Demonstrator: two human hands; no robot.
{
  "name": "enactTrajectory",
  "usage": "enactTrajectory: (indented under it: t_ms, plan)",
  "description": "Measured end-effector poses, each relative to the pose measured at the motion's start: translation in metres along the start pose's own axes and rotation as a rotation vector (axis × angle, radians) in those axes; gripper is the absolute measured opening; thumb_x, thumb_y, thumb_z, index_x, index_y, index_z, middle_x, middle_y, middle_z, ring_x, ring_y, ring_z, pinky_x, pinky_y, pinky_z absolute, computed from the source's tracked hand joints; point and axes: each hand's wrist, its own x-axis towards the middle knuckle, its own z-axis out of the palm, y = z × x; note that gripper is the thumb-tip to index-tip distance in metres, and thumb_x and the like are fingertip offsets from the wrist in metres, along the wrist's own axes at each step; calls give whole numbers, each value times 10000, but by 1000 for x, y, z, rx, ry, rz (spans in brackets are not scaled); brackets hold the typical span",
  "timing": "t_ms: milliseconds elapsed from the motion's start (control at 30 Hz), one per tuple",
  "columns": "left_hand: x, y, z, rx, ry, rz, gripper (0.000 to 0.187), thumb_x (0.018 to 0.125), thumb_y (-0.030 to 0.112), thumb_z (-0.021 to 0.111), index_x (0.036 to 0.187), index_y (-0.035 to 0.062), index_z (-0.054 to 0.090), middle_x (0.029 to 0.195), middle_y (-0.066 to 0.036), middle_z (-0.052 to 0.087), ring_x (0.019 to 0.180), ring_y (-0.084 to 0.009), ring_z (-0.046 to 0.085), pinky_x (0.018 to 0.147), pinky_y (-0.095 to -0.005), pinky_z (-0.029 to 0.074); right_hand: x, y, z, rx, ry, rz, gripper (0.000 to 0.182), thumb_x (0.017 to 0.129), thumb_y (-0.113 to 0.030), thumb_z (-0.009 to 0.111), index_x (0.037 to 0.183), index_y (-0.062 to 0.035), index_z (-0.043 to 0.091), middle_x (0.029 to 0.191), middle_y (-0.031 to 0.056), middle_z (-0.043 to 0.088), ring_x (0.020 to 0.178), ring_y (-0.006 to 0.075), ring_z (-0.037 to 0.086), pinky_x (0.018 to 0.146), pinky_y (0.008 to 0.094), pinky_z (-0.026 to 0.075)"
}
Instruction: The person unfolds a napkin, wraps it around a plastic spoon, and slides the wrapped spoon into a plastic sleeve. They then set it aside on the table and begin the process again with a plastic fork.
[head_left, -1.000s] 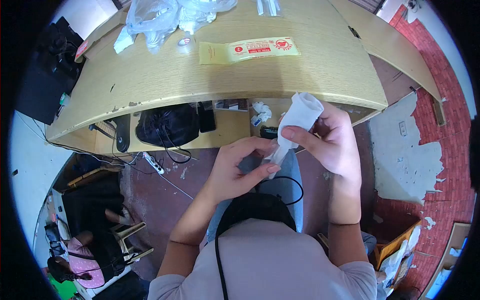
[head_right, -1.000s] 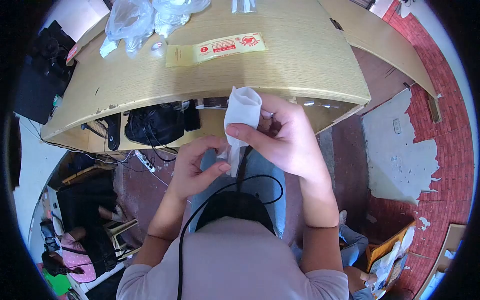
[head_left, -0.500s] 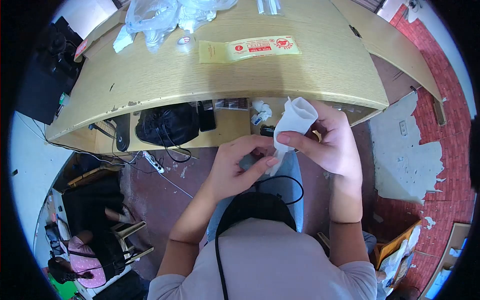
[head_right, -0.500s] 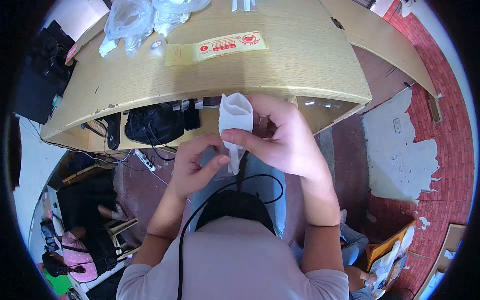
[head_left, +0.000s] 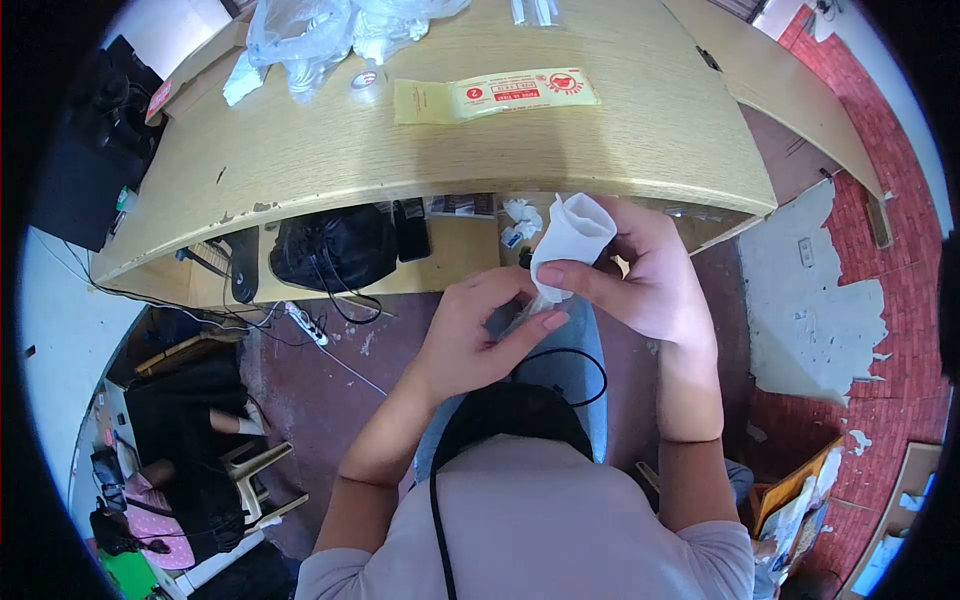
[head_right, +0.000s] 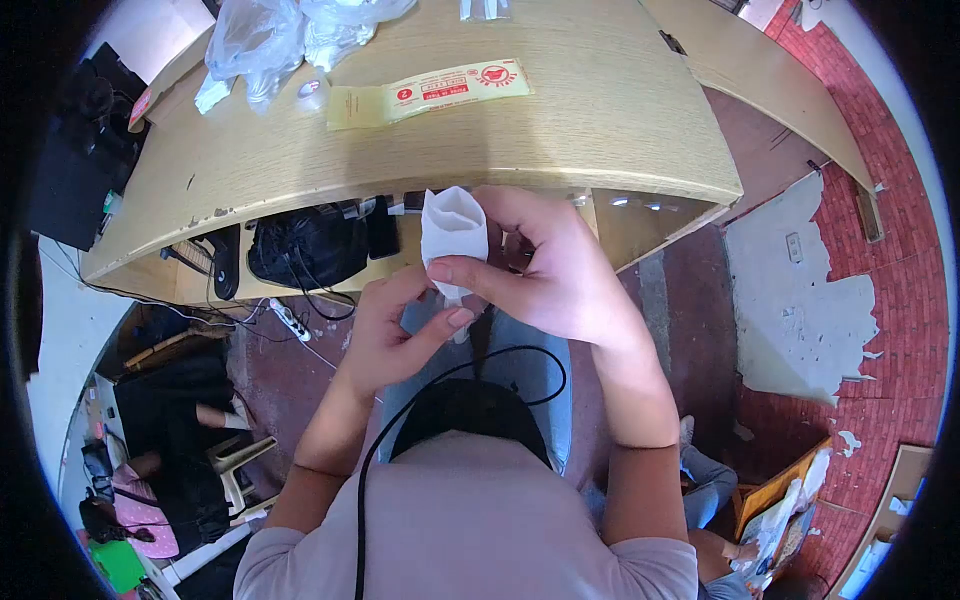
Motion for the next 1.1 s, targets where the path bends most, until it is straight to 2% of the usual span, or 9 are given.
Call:
enactTrajectory:
  t_ms: [133,300,533,600,667,833,900,1000,1100]
  plan:
    - [2,4,-1,56,28,47,179,788,138,712,847,14,597,734,-115,595,655,-249,582,610,-310,453,-1,3,-2,-57,2,-32,257,807,-47,714,1033,11,608,800,8,643,671,24,587,540,177,452]
    - [-3,-5,0,-48,62,18,199,810,131,702,945,9,622,779,-88,637,676,-134,581,629,-260,453,-4,3,0,-15,50,9,222,811,-33,706,1007,10,610,817,7,645,692,31,590,560,188,464]
    - [-7,-10,7,-335,173,-118,238,823,111,689,1023,-3,626,843,-73,669,718,-110,591,676,-242,465,-5,-2,3,22,124,-1,192,820,-24,690,987,6,602,822,12,642,723,39,594,581,193,473]
    - [-7,-15,5,-114,164,-13,235,823,93,685,1028,-4,622,840,-87,671,727,-114,607,678,-247,471,-6,4,2,-26,120,9,188,820,-20,687,985,3,600,825,17,646,719,44,597,578,196,475]
    - [-5,-14,5,-81,152,0,235,822,89,686,1026,-6,618,835,-87,667,721,-114,605,673,-250,473,-5,6,2,-75,116,18,184,821,-17,684,982,0,599,828,23,649,716,48,601,575,198,476]
    - [-3,-6,9,20,150,52,215,828,81,683,1004,-19,607,830,-91,655,717,-114,600,655,-251,476,-3,1,4,152,101,15,172,837,7,648,983,-1,558,846,52,662,667,59,605,527,186,476]
    - [-7,-6,13,-258,168,-112,201,857,83,656,1013,-24,590,826,-75,642,723,-101,591,650,-237,468,-4,3,5,212,121,32,192,841,13,640,1003,1,538,862,59,661,660,61,605,514,180,475]
    - [-7,-4,14,-433,130,-177,189,886,80,621,1036,-27,576,804,-53,621,730,-81,575,651,-221,458,-4,10,9,272,163,22,227,846,24,632,1034,0,507,885,68,657,646,64,604,494,171,473]
    - [-8,-2,15,-400,119,-179,185,903,84,602,1047,-28,566,799,-34,601,735,-68,559,650,-215,451,-4,7,16,300,224,-7,250,845,28,633,1057,-1,505,893,65,654,637,63,601,490,170,473]
